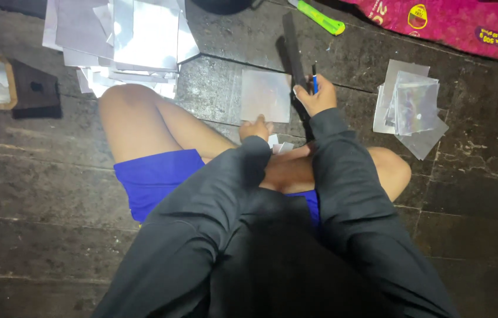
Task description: Marking and cutting small square sheets of material using a ruler, pen, and utility knife.
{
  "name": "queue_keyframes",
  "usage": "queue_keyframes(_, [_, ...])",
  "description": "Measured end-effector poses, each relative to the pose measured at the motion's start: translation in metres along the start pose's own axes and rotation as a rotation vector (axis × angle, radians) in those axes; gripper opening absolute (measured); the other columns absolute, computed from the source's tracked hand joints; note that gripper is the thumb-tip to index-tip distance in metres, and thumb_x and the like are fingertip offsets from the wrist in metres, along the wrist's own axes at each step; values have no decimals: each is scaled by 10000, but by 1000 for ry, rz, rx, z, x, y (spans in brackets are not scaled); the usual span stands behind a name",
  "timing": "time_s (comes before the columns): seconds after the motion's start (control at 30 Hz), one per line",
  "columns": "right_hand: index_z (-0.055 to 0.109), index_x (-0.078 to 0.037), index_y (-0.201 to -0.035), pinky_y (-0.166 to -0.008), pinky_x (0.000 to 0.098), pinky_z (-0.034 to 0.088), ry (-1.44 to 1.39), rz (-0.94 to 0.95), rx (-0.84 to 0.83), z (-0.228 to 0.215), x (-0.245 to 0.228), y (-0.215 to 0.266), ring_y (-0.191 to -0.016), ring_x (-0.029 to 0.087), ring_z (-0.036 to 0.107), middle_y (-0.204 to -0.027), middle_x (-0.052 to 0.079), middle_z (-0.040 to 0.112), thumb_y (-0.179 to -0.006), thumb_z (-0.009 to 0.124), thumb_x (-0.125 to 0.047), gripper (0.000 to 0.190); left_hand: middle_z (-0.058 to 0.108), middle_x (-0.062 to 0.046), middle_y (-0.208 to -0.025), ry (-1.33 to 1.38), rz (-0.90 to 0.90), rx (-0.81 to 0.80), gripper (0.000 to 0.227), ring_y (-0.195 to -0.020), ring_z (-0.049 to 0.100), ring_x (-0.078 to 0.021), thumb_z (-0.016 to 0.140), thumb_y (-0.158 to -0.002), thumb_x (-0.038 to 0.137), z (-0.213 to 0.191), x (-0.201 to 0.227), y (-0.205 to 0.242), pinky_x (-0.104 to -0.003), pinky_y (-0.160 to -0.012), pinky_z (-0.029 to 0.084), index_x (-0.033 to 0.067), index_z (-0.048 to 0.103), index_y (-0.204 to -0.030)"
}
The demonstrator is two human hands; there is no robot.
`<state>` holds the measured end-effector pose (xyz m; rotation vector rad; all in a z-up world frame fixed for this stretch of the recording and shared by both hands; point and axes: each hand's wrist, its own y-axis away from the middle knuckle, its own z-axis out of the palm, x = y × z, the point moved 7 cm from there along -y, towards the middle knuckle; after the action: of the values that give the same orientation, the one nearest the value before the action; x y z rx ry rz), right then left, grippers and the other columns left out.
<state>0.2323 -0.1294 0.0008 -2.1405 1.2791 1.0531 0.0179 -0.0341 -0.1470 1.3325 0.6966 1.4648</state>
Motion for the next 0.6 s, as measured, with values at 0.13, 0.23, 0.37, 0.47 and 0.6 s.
queue_keyframes(0.13, [738,-176,-932,-499,265,445,75,1,6,2,-11,-1,-554,121,567,-578,2,583,-760,903,-321,278,655,-372,-1076,-24,16,58,393,-1028,721,-365,631,-990,142,7,54,54,-416,-850,666,-160,481,-1191])
queue_keyframes(0.23, [722,-141,-889,-515,315,467,126,-36,9,-6,-25,3,-585,195,598,-607,82,618,-738,935,-328,322,687,-332,-1091,-312,-16,3,426,-994,750,-321,609,-994,156,13,78,83,-376,-805,690,-182,514,-1236])
queue_keyframes(0.37, [725,-130,-912,-567,343,505,181,-77,-113,20,-64,10,-658,240,663,-663,91,658,-750,913,-326,316,712,-228,-971,-752,50,-50,444,-841,773,-261,566,-954,286,0,90,71,-354,-681,704,-84,600,-1196])
queue_keyframes(0.47, [725,-158,-1028,-690,420,544,353,-122,-231,30,-91,14,-788,345,721,-753,131,715,-772,859,-390,371,736,-212,-975,-863,25,-108,451,-806,776,-237,526,-936,280,3,89,63,-338,-662,686,-66,628,-1206])
queue_keyframes(0.6, [707,-242,-1176,-865,463,487,657,-254,-352,72,-74,3,-858,359,758,-788,101,757,-820,730,-530,459,755,-232,-966,-894,-69,-158,414,-752,783,-235,494,-944,263,0,89,51,-322,-619,662,-50,641,-1173])
